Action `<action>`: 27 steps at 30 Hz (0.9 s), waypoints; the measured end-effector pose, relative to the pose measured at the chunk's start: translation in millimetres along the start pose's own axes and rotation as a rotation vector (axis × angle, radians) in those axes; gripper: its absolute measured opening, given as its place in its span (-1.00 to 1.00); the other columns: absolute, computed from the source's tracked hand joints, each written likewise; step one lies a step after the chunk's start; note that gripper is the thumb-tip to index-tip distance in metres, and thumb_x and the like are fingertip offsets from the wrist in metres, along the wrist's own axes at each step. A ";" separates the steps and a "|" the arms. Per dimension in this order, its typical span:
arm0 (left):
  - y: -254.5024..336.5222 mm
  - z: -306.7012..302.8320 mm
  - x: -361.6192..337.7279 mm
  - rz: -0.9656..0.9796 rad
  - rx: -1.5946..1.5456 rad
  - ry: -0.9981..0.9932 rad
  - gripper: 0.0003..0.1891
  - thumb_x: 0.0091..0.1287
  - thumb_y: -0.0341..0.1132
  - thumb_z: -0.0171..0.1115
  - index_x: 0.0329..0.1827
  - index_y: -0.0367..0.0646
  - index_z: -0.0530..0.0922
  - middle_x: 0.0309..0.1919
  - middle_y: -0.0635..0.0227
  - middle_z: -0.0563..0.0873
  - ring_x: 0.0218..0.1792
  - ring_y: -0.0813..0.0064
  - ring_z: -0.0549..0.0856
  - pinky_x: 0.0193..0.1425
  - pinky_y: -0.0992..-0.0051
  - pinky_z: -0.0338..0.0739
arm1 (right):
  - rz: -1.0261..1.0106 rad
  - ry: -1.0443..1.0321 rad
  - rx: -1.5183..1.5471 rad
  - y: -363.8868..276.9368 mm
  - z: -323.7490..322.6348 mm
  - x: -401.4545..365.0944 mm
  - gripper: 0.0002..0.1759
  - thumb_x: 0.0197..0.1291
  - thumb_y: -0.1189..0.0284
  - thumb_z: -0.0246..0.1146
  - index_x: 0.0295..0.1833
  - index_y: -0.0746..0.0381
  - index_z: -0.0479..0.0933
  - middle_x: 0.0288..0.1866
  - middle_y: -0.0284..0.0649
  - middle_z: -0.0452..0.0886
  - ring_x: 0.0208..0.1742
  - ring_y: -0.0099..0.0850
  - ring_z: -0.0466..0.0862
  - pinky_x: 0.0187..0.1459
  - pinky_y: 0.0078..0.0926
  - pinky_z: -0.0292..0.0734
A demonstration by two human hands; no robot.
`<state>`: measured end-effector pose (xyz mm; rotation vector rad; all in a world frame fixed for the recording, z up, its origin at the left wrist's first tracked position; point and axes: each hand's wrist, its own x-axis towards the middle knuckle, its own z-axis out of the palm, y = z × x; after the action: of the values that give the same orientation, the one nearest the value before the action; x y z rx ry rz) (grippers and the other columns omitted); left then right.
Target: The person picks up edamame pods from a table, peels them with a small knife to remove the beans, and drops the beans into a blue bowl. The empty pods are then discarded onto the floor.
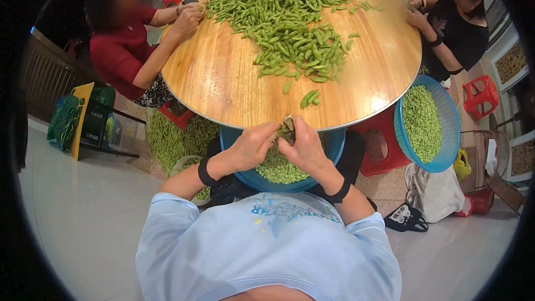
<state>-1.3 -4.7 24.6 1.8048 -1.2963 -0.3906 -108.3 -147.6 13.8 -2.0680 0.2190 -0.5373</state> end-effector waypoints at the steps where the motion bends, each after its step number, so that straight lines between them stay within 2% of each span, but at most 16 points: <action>1: -0.9 1.3 -0.8 0.048 0.038 -0.002 -0.80 0.28 -0.57 0.03 -0.05 -0.37 0.48 -0.36 -0.08 0.58 -0.41 0.04 0.64 -0.35 0.27 0.51 | 0.047 -0.045 0.023 -1.8 -2.0 0.5 -0.64 -0.03 0.52 0.32 -0.14 0.38 0.35 -0.50 -0.03 0.46 -0.48 -0.13 0.54 -0.42 -0.26 0.43; 6: -0.6 4.4 -1.4 0.057 0.022 -0.016 -0.83 0.24 -0.58 0.06 -0.12 -0.37 0.48 -0.39 -0.15 0.55 -0.43 -0.12 0.58 -0.36 0.21 0.47 | 0.032 -0.067 0.010 7.2 1.6 1.1 -0.69 -0.04 0.55 0.28 -0.19 0.39 0.34 -0.48 0.05 0.46 -0.45 0.03 0.53 -0.41 -0.19 0.42; 8: -0.1 5.7 -2.8 0.025 -0.022 0.003 -0.86 0.29 -0.54 0.07 -0.12 -0.35 0.48 -0.51 0.04 0.55 -0.50 0.13 0.61 -0.42 0.30 0.44 | -0.090 0.023 -0.090 12.5 7.2 -0.6 -0.75 -0.02 0.58 0.24 -0.24 0.38 0.34 -0.48 0.09 0.46 -0.42 0.09 0.54 -0.40 -0.17 0.42; 9: 0.9 4.5 -3.2 0.022 -0.021 0.004 -0.86 0.29 -0.54 0.07 -0.12 -0.35 0.48 -0.51 0.04 0.55 -0.50 0.13 0.61 -0.42 0.30 0.44 | -0.090 0.021 -0.088 10.5 5.8 -1.0 -0.75 -0.02 0.58 0.24 -0.24 0.38 0.34 -0.48 0.09 0.46 -0.42 0.09 0.54 -0.40 -0.17 0.42; 11: 4.2 0.1 -3.3 -0.260 -0.273 -0.055 -0.88 0.35 -0.49 0.07 -0.11 -0.33 0.49 -0.58 0.33 0.49 -0.55 0.50 0.55 -0.48 0.43 0.40 | -0.003 -0.022 0.025 5.7 -0.5 -2.4 -0.79 -0.01 0.61 0.21 -0.25 0.37 0.35 -0.46 0.09 0.47 -0.39 0.10 0.55 -0.38 -0.15 0.43; 12: 3.5 -3.1 -4.2 -0.266 -0.275 -0.054 -0.88 0.35 -0.49 0.07 -0.11 -0.33 0.49 -0.58 0.33 0.49 -0.55 0.50 0.55 -0.48 0.43 0.40 | 0.000 -0.028 0.026 9.2 -1.5 -3.7 -0.79 -0.01 0.61 0.21 -0.25 0.37 0.35 -0.46 0.09 0.47 -0.39 0.10 0.55 -0.38 -0.15 0.43; 14: -0.9 -16.7 -9.1 -0.583 -0.700 -0.143 -0.83 0.33 -0.48 0.05 -0.08 -0.38 0.46 -0.56 0.19 0.51 -0.53 0.56 0.51 -0.48 0.41 0.40 | -0.047 -0.065 -0.067 18.3 -2.0 -6.0 -0.81 -0.01 0.62 0.21 -0.24 0.36 0.39 -0.43 0.07 0.49 -0.40 0.06 0.56 -0.38 -0.16 0.44; 15: -3.3 -25.1 -13.6 -0.504 -0.634 -0.154 -0.82 0.32 -0.46 0.06 -0.07 -0.33 0.49 -0.59 0.22 0.49 -0.57 0.60 0.47 -0.51 0.46 0.39 | -0.051 -0.063 -0.065 19.6 -4.1 -8.4 -0.81 -0.01 0.62 0.21 -0.24 0.36 0.39 -0.43 0.07 0.49 -0.40 0.06 0.56 -0.38 -0.16 0.44; 17: -10.7 -45.5 -29.4 -0.364 -0.149 -0.155 -0.83 0.30 -0.41 0.12 -0.10 -0.28 0.53 -0.62 0.23 0.50 -0.63 0.46 0.49 -0.49 0.35 0.45 | -0.099 -0.274 0.030 20.3 -8.8 -21.0 -0.83 0.00 0.60 0.26 -0.26 0.36 0.43 -0.41 0.02 0.52 -0.37 0.00 0.58 -0.35 -0.19 0.47; 18: -18.5 -59.7 -40.9 -0.278 0.116 -0.236 -0.83 0.28 -0.38 0.16 -0.15 -0.27 0.53 -0.58 0.20 0.51 -0.60 0.33 0.51 -0.44 0.27 0.47 | -0.098 -0.268 0.028 22.9 -8.4 -25.6 -0.83 0.00 0.60 0.26 -0.26 0.36 0.43 -0.41 0.02 0.52 -0.37 0.00 0.58 -0.35 -0.19 0.47; 19: -24.0 -71.3 -48.6 -0.185 0.383 -0.314 -0.83 0.26 -0.34 0.21 -0.21 -0.27 0.54 -0.55 0.18 0.52 -0.58 0.19 0.54 -0.39 0.19 0.50 | -0.216 -0.257 0.021 28.0 -6.5 -29.3 -0.83 0.01 0.59 0.30 -0.27 0.34 0.45 -0.38 -0.03 0.57 -0.36 -0.10 0.59 -0.33 -0.27 0.48; 20: -25.3 -76.4 -52.6 -0.181 0.388 -0.317 -0.83 0.26 -0.34 0.21 -0.21 -0.27 0.54 -0.55 0.18 0.52 -0.58 0.19 0.54 -0.39 0.19 0.50 | -0.335 -0.247 0.016 31.9 -4.0 -31.6 -0.82 0.01 0.58 0.33 -0.29 0.33 0.47 -0.34 -0.08 0.61 -0.35 -0.19 0.60 -0.32 -0.35 0.50; 22: -13.6 -85.3 -57.6 -0.074 0.768 -0.288 -0.84 0.25 -0.34 0.20 -0.26 -0.27 0.54 -0.42 0.10 0.54 -0.39 -0.03 0.58 -0.22 0.11 0.52 | -0.319 -0.248 0.011 34.7 1.6 -33.9 -0.82 0.03 0.56 0.34 -0.26 0.33 0.49 -0.35 -0.08 0.60 -0.34 -0.17 0.60 -0.31 -0.33 0.50; 23: -11.2 -84.1 -45.5 -0.083 0.704 -0.282 -0.87 0.21 -0.43 0.18 -0.22 -0.25 0.55 -0.33 0.08 0.50 -0.23 0.03 0.57 -0.16 0.14 0.51 | -0.302 -0.247 0.000 35.3 3.9 -33.2 -0.81 0.04 0.54 0.34 -0.23 0.33 0.51 -0.37 -0.08 0.59 -0.34 -0.15 0.60 -0.31 -0.31 0.51; 25: -10.4 -75.0 -9.7 -0.015 0.639 -0.199 -0.85 0.18 -0.48 0.18 -0.18 -0.23 0.55 -0.30 0.08 0.51 -0.22 0.04 0.58 -0.15 0.17 0.51 | -0.290 -0.238 -0.022 30.3 3.4 -29.4 -0.80 0.06 0.52 0.34 -0.20 0.33 0.53 -0.38 -0.07 0.58 -0.34 -0.13 0.60 -0.31 -0.29 0.51; 27: -13.5 -64.1 29.0 0.146 0.500 -0.096 -0.78 0.12 -0.54 0.18 -0.14 -0.21 0.54 -0.29 0.09 0.51 -0.20 0.06 0.58 -0.14 0.20 0.50 | -0.017 -0.273 0.166 16.0 0.2 -26.1 -0.77 0.15 0.49 0.30 -0.10 0.36 0.52 -0.41 -0.06 0.57 -0.43 -0.19 0.59 -0.36 -0.36 0.49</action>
<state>62.0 0.2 57.8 2.0965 -1.6917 -0.0725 -130.5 -146.4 -7.4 -1.9565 -0.0039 -0.2683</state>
